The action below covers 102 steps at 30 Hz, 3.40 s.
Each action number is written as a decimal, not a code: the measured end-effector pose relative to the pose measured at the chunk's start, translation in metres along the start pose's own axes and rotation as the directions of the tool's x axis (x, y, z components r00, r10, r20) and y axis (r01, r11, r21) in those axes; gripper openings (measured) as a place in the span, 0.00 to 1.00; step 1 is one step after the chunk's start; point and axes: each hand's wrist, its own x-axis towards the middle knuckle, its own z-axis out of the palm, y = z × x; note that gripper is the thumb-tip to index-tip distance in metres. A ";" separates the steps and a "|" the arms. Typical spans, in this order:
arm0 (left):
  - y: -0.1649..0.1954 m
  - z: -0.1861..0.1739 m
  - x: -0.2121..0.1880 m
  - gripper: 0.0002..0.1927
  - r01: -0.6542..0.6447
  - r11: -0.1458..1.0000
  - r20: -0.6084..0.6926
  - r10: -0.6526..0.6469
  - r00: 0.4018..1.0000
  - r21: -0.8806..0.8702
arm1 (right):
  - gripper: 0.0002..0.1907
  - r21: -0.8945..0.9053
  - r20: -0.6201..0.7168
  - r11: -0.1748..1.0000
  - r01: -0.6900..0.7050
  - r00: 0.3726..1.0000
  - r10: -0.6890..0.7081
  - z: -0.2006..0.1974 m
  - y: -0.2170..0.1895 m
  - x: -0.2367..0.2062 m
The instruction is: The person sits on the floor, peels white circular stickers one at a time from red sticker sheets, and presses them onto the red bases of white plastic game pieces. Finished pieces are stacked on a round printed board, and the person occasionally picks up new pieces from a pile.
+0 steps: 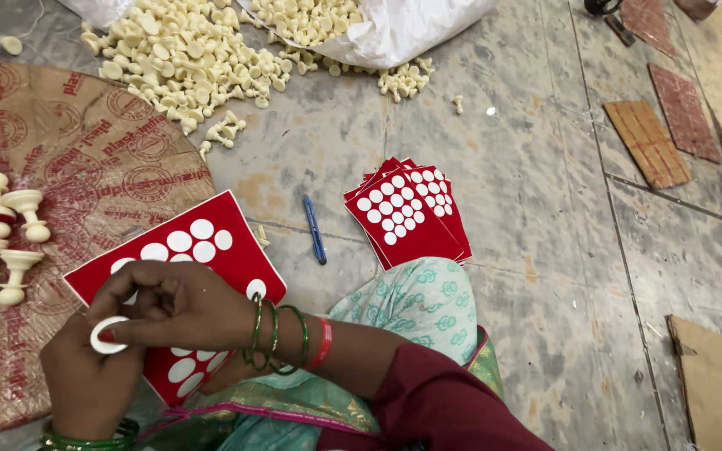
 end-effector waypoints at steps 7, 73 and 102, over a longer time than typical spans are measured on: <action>-0.026 0.003 0.001 0.20 0.007 1.000 -0.027 -0.007 1.000 0.017 | 0.05 0.274 0.001 0.941 0.197 0.979 -0.205 0.008 0.052 0.011; -0.015 -0.045 -0.013 0.16 0.058 0.975 -0.014 -0.063 0.998 -0.213 | 0.07 0.118 0.023 0.993 0.019 0.999 -0.022 -0.023 0.035 -0.008; -0.011 -0.062 -0.006 0.14 -0.241 0.970 0.147 0.240 0.959 -0.014 | 0.18 0.045 0.124 0.999 0.019 0.992 -0.025 0.028 0.007 0.003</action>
